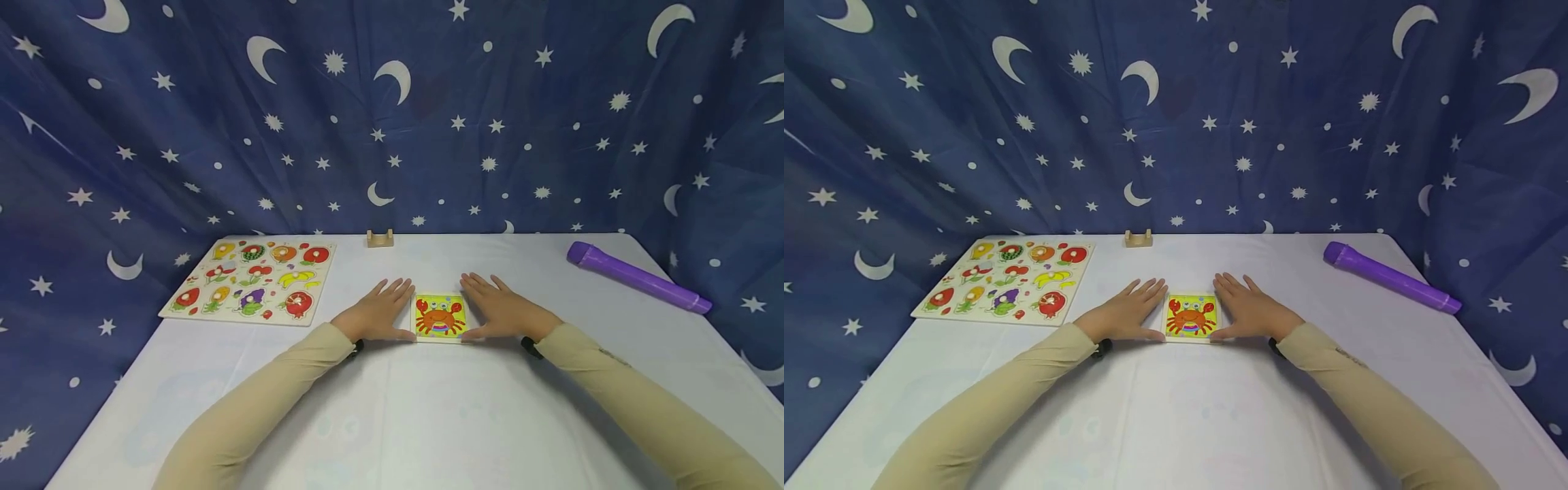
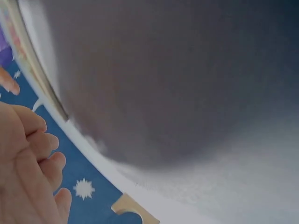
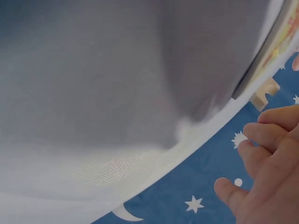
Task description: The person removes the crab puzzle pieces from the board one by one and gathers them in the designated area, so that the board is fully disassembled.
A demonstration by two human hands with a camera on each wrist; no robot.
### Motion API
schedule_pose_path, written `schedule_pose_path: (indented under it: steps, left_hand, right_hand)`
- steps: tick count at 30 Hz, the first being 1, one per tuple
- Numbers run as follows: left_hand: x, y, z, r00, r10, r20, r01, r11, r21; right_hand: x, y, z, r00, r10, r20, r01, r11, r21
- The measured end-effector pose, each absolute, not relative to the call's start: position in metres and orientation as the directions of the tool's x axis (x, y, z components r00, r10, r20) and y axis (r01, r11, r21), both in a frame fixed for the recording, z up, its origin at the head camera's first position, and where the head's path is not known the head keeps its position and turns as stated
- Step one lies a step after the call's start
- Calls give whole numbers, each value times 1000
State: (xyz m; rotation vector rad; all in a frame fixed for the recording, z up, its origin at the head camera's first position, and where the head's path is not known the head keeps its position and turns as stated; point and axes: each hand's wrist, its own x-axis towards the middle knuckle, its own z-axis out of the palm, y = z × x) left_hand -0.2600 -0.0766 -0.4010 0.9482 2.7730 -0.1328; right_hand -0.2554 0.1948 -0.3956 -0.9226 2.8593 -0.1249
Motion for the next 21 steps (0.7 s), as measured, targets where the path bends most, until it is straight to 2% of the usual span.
schedule_pose_path:
  steps: [9,21]
  left_hand:
    - [-265,-68,-398,-742,595,-308,627,779,-5]
    - [-260,-68,-404,-736,587,-337,621,784,9]
  right_hand:
    - [-261,195,-402,-789,-575,-215,-563,818,-118]
    - [-251,194,-402,-785,-576,-227,-560,817,-137]
